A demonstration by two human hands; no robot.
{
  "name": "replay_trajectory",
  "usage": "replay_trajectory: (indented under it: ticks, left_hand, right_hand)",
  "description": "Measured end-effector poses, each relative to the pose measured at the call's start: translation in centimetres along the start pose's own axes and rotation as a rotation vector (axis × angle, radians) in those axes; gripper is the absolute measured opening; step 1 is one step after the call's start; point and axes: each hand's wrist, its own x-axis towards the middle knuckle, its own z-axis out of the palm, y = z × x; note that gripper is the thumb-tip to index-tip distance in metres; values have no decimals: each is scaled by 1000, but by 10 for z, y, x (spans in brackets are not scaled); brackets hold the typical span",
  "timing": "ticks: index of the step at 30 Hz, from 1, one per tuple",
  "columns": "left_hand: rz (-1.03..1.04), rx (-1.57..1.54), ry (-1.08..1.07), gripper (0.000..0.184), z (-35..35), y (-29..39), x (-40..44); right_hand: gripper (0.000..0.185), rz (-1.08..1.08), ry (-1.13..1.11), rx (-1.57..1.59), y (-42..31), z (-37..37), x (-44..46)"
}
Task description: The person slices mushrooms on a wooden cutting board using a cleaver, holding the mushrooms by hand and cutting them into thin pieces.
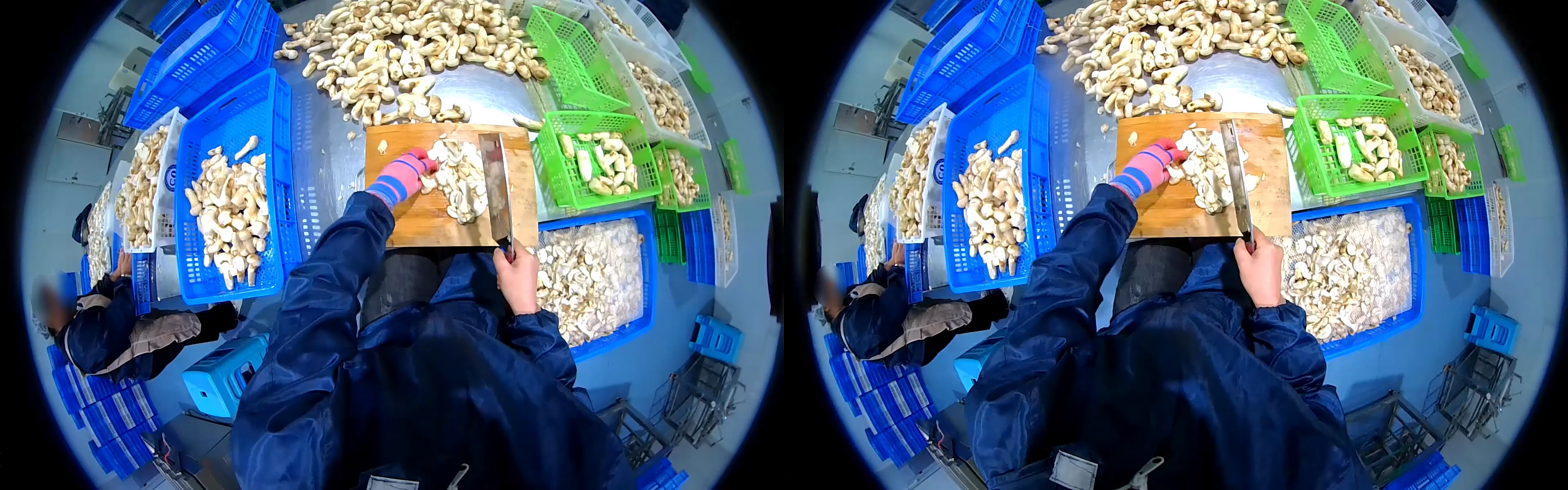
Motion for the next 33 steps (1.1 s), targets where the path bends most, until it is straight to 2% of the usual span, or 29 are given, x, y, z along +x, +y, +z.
replay_trajectory:
  ticks: [5, 9, 12, 13, 16, 17, 20, 21, 24, 27, 33]
  left_hand:
    - [-48, -16, 134, 36, 8, -15, -29]
    - [-198, -18, 311, 40, 31, 5, -78]
    - [-333, -132, 398, 45, 34, 33, -95]
    - [-343, -93, 467, 48, 38, 37, -99]
    - [-511, -533, 552, 45, 58, 25, -107]
    - [-459, -554, 639, 43, 73, 9, -107]
    - [-431, -480, 589, 39, 68, 6, -108]
    - [-406, -437, 560, 37, 58, 14, -109]
    - [-383, -655, 626, 34, 58, 23, -110]
    - [-232, -426, 683, 31, 58, 21, -110]
    - [-202, -284, 541, 23, 45, 14, -109]
  right_hand:
    - [21, 29, -29, -15, -1, -2, -3]
    - [21, 6, -114, 1, -8, 10, -5]
    - [21, 17, -284, 19, -4, 31, 0]
    - [20, -44, -298, -4, -6, 36, 2]
    - [21, -93, -361, -98, -11, 47, 4]
    - [23, -70, -390, -110, -12, 50, 4]
    - [24, -69, -436, -156, 1, 62, 4]
    - [23, 63, -501, -139, -23, 57, 0]
    - [21, 90, -533, -144, -40, 57, -4]
    - [19, 84, -562, -165, -52, 57, -7]
    - [15, 124, -601, -182, -49, 57, -2]
